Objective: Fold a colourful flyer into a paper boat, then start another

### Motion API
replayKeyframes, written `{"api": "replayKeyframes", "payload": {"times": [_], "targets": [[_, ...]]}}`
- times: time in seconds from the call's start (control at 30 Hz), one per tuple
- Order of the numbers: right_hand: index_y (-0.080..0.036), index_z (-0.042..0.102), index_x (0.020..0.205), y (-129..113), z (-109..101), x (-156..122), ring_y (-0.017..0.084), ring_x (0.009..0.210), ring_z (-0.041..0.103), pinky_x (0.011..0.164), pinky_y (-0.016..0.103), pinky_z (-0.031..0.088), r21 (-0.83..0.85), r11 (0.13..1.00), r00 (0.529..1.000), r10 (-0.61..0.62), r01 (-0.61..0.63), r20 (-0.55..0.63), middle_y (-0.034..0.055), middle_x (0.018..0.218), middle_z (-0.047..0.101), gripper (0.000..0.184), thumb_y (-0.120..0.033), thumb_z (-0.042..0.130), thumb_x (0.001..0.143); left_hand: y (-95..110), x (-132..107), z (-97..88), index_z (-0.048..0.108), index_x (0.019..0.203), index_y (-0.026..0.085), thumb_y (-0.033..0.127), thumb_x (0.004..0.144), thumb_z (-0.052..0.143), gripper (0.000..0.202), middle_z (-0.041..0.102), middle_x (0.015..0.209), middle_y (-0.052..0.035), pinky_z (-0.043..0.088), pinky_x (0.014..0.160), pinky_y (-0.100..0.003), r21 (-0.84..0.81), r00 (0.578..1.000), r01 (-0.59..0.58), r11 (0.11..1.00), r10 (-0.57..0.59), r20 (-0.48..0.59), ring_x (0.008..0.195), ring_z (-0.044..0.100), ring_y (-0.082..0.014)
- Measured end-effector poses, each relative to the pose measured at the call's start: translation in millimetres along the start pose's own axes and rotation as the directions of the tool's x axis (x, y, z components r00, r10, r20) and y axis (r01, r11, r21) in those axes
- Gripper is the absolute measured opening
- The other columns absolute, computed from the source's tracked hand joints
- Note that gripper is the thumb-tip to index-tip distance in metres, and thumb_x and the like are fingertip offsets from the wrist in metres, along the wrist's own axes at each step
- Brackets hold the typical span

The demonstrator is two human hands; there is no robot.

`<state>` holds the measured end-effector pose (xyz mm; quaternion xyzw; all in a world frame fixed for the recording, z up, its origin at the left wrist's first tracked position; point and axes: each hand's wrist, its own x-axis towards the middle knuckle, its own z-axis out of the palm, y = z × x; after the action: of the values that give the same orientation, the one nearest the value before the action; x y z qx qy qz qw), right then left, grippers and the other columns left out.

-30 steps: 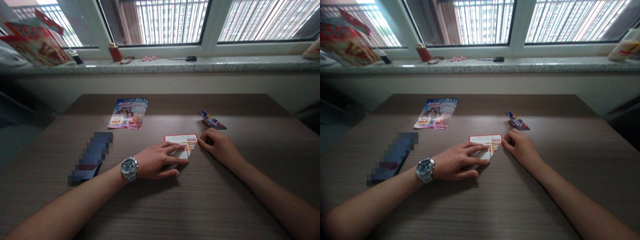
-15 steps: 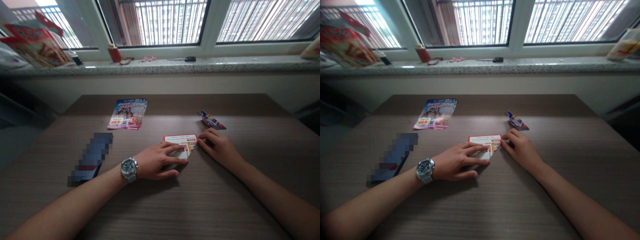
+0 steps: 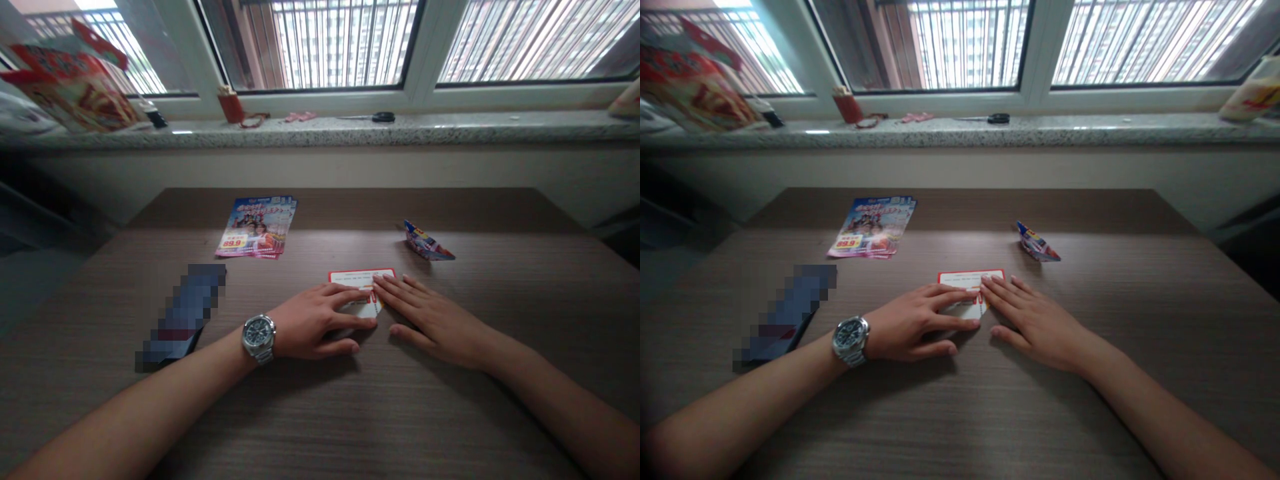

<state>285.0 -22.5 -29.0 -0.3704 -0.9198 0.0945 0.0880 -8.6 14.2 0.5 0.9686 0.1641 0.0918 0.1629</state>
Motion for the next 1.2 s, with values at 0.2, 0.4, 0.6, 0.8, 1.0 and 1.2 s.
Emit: {"api": "replayKeyframes", "payload": {"times": [0.2, 0.4, 0.6, 0.8, 1.0, 1.2], "targets": [[-0.025, 0.009, 0.161, -4, 1, -2, 0.027, 0.151, 0.022, 0.123, 0.053, 0.025, -0.025, 0.998, 0.999, 0.053, -0.053, -0.01, 0.0104, 0.165, 0.019, 0.073, -0.047, 0.046, 0.102, 1, 0, 0.0, 0.055, 0.14, 0.033, 0.048, 0.098, 0.056, 0.045, 0.034, 0.161, -0.006, 0.04, 0.114, -0.051, -0.002, 1.0, 0.0, 1.0, 0.0, 0.0, 0.138, 0.043, -0.0303], [-0.023, 0.009, 0.162, -5, 2, -1, 0.027, 0.152, 0.02, 0.123, 0.054, 0.025, -0.042, 0.998, 0.998, 0.055, -0.055, 0.004, 0.0106, 0.165, 0.019, 0.072, -0.047, 0.044, 0.103, -1, 0, 1.7, 0.054, 0.141, 0.033, 0.048, 0.099, 0.054, 0.045, 0.034, 0.161, -0.0066, 0.039, 0.114, -0.051, 0.037, 1.0, -0.013, 0.999, 0.013, 0.016, 0.14, 0.042, -0.0302], [-0.026, 0.015, 0.161, -3, 0, 0, 0.028, 0.151, 0.025, 0.121, 0.054, 0.027, -0.007, 0.999, 0.998, 0.051, -0.051, -0.029, 0.0095, 0.165, 0.023, 0.071, -0.045, 0.048, 0.101, -3, 1, 3.2, 0.054, 0.141, 0.032, 0.048, 0.099, 0.054, 0.045, 0.035, 0.16, -0.0082, 0.039, 0.114, -0.051, 0.076, 0.999, -0.034, 0.997, 0.034, 0.001, 0.14, 0.042, -0.0307], [-0.027, 0.026, 0.159, -4, -4, 3, 0.029, 0.151, 0.026, 0.12, 0.056, 0.029, 0.03, 0.999, 0.997, 0.013, -0.011, -0.083, 0.0092, 0.164, 0.029, 0.066, -0.042, 0.052, 0.1, -2, 1, 3.2, 0.051, 0.144, 0.032, 0.049, 0.099, 0.052, 0.048, 0.034, 0.16, -0.0091, 0.038, 0.115, -0.051, 0.093, 0.999, -0.036, 0.995, 0.035, 0.007, 0.141, 0.041, -0.0316], [-0.029, 0.038, 0.154, -6, -8, 6, 0.028, 0.145, 0.039, 0.118, 0.055, 0.036, 0.12, 0.993, 0.995, 0.016, -0.003, -0.103, 0.0089, 0.157, 0.045, 0.059, -0.038, 0.056, 0.098, -2, 2, 4.3, 0.05, 0.144, 0.031, 0.047, 0.099, 0.053, 0.048, 0.035, 0.16, -0.0094, 0.039, 0.114, -0.05, 0.101, 0.999, -0.04, 0.994, 0.042, -0.012, 0.14, 0.042, -0.0317], [-0.029, 0.04, 0.153, -4, -8, 5, 0.028, 0.145, 0.04, 0.118, 0.055, 0.036, 0.138, 0.99, 0.995, -0.003, 0.016, -0.098, 0.008, 0.156, 0.046, 0.06, -0.038, 0.058, 0.097, -2, 3, 6.2, 0.049, 0.145, 0.03, 0.04, 0.098, 0.055, 0.048, 0.042, 0.155, -0.0096, 0.043, 0.11, -0.05, 0.106, 0.998, -0.027, 0.994, 0.032, -0.052, 0.135, 0.048, -0.0308]]}}
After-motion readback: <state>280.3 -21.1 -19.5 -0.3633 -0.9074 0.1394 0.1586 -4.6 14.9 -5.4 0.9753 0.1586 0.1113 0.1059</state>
